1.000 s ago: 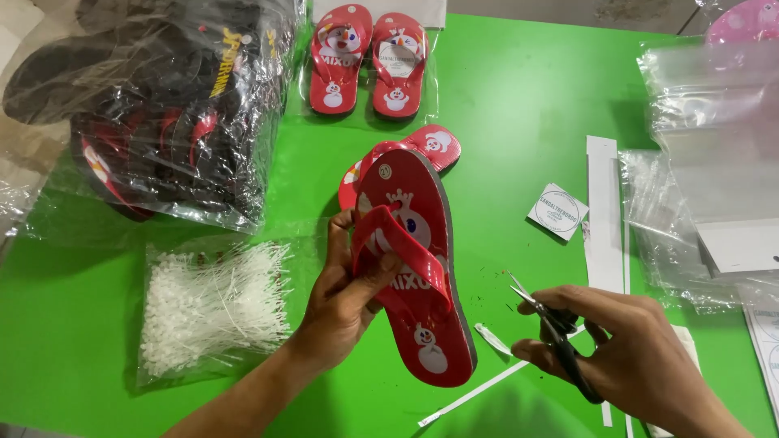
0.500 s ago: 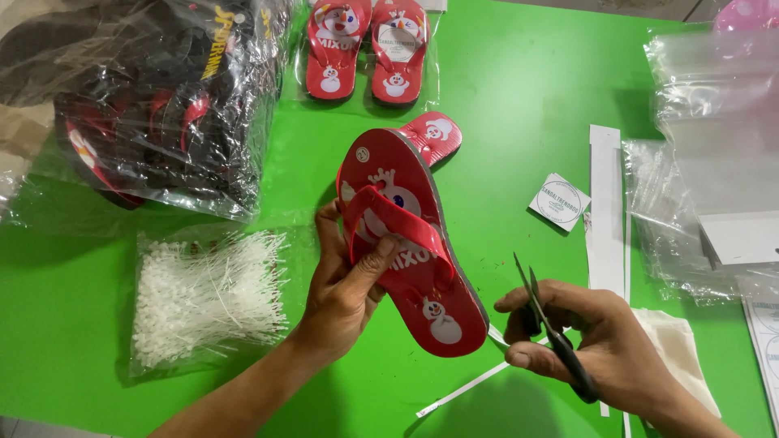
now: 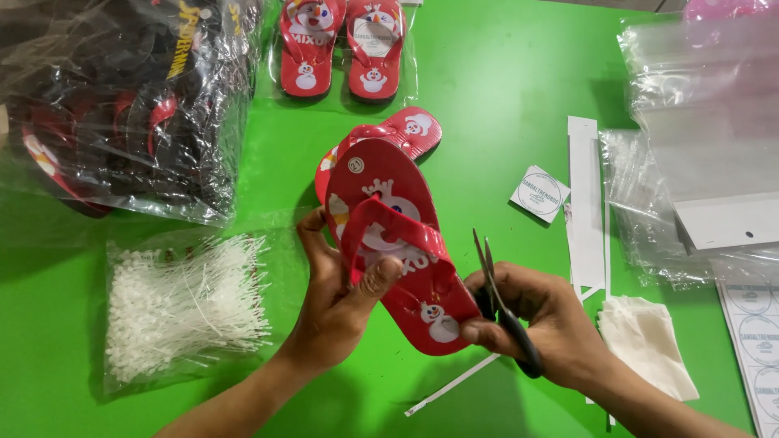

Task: The person uses scissors to trim excess material from the edges of a red flip-flop. They carefully cut along the sole and strap, then flip the flip-flop over to trim the bottom surface.

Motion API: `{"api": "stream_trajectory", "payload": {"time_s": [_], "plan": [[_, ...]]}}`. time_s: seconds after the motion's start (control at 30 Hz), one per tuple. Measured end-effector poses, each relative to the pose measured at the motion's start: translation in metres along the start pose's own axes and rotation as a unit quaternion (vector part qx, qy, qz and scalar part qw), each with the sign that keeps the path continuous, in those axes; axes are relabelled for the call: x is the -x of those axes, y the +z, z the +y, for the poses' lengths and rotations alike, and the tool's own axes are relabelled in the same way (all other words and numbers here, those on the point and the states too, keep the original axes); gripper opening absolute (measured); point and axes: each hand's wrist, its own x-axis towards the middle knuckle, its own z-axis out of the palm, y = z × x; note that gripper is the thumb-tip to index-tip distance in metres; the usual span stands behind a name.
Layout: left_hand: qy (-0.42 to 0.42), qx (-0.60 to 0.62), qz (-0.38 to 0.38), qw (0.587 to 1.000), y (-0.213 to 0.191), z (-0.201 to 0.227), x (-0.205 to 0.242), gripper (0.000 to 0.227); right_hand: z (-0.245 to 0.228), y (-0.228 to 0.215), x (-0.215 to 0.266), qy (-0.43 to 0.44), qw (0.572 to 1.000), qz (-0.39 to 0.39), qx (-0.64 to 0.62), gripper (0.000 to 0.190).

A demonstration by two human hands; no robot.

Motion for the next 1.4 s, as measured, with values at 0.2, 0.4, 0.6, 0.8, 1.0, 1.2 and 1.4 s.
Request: {"api": "stream_trajectory", "payload": {"time_s": [0.2,0.4,0.6,0.8,1.0,1.2,1.4], "plan": [[0.01,-0.06,-0.038,0.997,-0.006,0.006,0.001,0.07,0.018,-0.047,-0.002,0.097,0.988,0.119,0.034,0.038],[0.099,-0.219,0.013,0.971,-0.014,0.018,-0.008,0.046,-0.001,-0.075,-0.026,0.089,0.96,0.267,0.0,0.036],[0.193,-0.469,0.074,0.859,-0.034,0.02,-0.022,0.03,0.012,-0.085,-0.056,0.062,0.955,0.289,-0.007,0.028],[0.177,-0.622,0.024,0.762,-0.05,-0.006,-0.033,0.063,0.003,-0.073,-0.067,0.062,0.965,0.248,0.066,0.029],[0.112,-0.638,0.03,0.761,-0.061,-0.023,-0.037,0.081,0.0,-0.061,-0.067,0.121,0.953,0.168,0.223,0.032],[0.124,-0.675,0.026,0.726,-0.075,-0.042,-0.044,0.098,0.01,-0.064,-0.052,0.056,0.974,0.136,0.17,0.04],[0.242,-0.649,0.064,0.719,-0.065,-0.018,-0.046,0.028,0.012,-0.061,-0.031,0.019,0.974,0.171,0.146,0.041]]}}
